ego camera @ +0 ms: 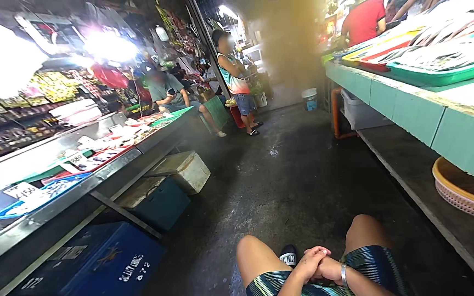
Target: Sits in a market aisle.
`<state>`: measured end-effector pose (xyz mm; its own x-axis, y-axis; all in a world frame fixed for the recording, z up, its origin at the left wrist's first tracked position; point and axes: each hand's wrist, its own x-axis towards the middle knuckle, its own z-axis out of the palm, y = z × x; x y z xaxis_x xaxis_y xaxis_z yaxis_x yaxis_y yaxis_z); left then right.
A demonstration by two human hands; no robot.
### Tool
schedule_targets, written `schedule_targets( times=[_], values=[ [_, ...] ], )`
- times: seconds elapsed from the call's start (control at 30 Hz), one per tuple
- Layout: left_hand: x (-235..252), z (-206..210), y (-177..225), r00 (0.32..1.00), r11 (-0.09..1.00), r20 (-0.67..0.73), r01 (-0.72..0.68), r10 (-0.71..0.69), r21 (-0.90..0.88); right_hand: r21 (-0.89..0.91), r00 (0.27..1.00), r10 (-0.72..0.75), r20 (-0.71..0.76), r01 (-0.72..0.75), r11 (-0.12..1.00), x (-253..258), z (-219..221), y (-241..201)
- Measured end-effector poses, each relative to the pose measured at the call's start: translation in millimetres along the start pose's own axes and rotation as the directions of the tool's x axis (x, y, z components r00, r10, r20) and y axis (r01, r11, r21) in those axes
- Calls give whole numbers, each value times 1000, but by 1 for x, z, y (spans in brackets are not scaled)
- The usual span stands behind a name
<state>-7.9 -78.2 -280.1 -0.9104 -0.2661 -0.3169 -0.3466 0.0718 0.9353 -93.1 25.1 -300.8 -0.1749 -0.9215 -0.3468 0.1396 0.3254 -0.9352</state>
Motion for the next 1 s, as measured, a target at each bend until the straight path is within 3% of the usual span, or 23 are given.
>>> schedule_targets(
  times=[0.47,1.0],
  values=[
    [10,10,6,1000,1000,17,22,-22,1,-26,998,41,-50,-42,999,-7,-10,-3],
    [-2,-1,-2,1000,1000,1,9,-9,1,-30,1000,26,-5,-26,999,-2,3,-4]
  ],
)
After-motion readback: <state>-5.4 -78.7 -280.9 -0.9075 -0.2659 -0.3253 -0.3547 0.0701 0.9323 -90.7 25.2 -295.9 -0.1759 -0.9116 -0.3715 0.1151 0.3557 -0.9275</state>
